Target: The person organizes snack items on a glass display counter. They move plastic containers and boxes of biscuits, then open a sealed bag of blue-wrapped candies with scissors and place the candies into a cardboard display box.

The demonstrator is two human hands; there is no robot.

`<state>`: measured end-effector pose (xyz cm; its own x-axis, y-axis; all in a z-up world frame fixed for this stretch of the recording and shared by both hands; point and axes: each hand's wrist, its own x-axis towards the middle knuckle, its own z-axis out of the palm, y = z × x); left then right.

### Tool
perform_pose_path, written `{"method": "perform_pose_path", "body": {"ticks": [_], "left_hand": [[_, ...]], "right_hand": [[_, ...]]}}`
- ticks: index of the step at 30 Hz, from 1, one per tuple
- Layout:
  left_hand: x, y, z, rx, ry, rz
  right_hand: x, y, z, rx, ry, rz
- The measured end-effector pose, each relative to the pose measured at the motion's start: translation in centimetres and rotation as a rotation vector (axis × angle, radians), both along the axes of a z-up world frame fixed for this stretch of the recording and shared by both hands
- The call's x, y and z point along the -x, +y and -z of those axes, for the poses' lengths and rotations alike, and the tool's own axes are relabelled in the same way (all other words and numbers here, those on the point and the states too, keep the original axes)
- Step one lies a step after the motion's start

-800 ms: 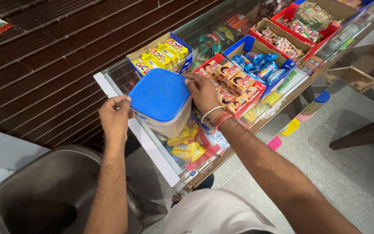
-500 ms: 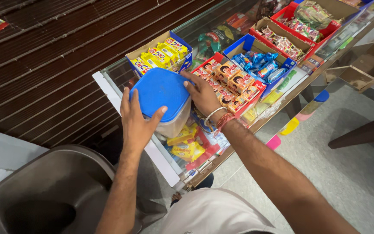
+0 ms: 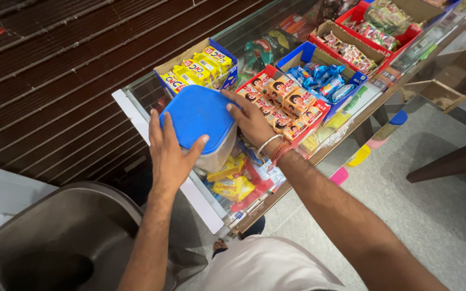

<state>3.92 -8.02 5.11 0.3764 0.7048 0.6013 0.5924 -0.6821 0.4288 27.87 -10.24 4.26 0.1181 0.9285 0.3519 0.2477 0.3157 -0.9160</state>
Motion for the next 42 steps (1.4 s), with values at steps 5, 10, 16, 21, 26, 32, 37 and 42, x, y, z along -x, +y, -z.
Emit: {"method": "perform_pose_path", "body": {"ticks": [5, 10, 16, 21, 26, 32, 37, 42], "left_hand": [[-0.2, -0.5, -0.8, 0.021, 0.004, -0.002], [-0.3, -1.0, -1.1, -0.005, 0.048, -0.027], [-0.1, -0.4, -0.4, 0.006, 0.001, 0.012], [1.1, -0.2, 1.4, 0.092, -0.155, 0.146], [1.1, -0.4, 2.0, 0.207, -0.239, 0.146], [0.8, -5.7, -2.3, -0.006, -0.316, 0.126], [1.8, -3.6, -6.7, -0.001, -0.292, 0.163], [1.6, -2.9, -8.8, 0.103, -0.379, 0.303]], "right_hand": [[0.7, -0.5, 0.2, 0.026, 0.1, 0.002], [0.5, -0.7, 0.2, 0.054, 0.257, -0.064], [0.8, -0.5, 0.5, -0.025, 0.025, 0.037], [0.7, -0.3, 1.9, -0.09, 0.011, 0.034], [1.2, 0.6, 2.4, -0.039, 0.074, 0.101], [2.6, -4.9, -1.5, -0.141, 0.031, 0.072], [2.5, -5.3, -7.5, -0.193, -0.104, 0.109], [2.6, -6.4, -12.7, -0.227, -0.275, 0.165]]}}
